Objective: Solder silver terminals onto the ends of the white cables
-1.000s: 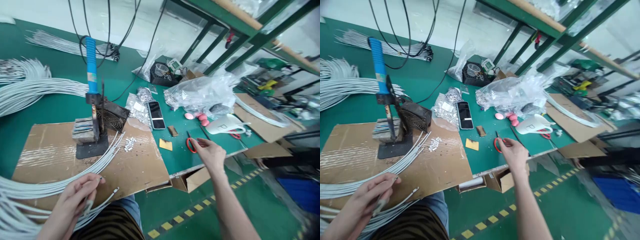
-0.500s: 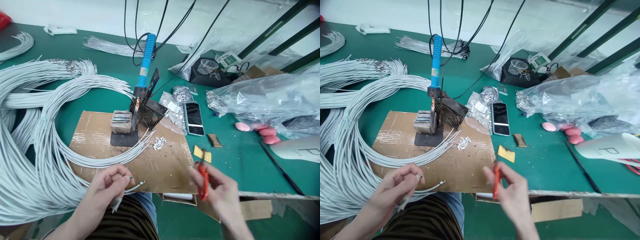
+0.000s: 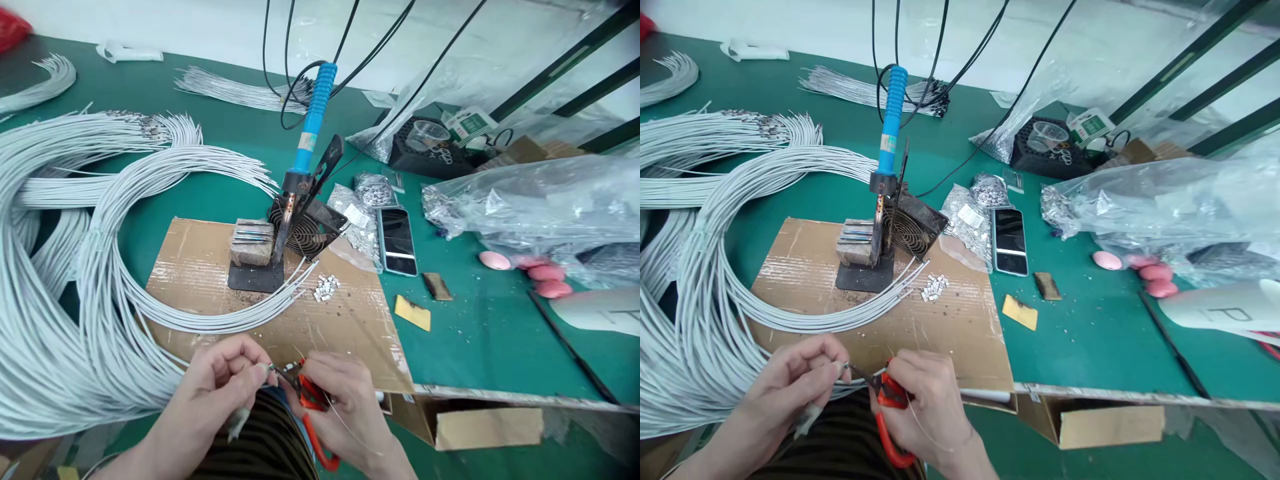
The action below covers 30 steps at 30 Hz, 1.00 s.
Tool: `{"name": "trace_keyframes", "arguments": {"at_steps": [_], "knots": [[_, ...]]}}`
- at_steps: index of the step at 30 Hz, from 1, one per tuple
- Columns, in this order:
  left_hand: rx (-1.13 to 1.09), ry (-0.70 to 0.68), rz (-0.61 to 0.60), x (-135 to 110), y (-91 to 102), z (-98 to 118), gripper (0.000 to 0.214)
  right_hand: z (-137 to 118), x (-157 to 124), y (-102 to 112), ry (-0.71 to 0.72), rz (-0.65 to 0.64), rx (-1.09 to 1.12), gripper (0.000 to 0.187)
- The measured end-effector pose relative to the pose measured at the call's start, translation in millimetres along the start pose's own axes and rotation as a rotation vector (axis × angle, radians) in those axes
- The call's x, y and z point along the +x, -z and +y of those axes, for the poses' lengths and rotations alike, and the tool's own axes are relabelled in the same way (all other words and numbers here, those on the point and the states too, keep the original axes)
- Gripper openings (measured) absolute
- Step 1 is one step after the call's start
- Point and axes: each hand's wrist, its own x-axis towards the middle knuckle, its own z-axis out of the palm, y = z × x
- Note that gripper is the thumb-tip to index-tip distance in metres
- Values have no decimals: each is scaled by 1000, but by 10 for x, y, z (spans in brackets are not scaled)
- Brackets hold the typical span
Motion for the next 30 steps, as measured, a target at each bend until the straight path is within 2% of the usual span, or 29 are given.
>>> {"name": "trace_keyframes", "arguments": {"at_steps": [14, 20, 25, 30], "knots": [[38, 48, -75, 23, 20, 63, 37, 40, -27, -14, 87, 61, -42, 36], [13, 75, -40, 42, 19, 51, 36, 54, -17, -20, 88, 68, -40, 37], [-37, 106, -29, 56, 4, 12, 32, 73, -53, -87, 101, 146, -33, 37], [-41, 57, 25, 67, -27, -22, 31, -13, -68, -291, 48, 290, 14, 35]]}}
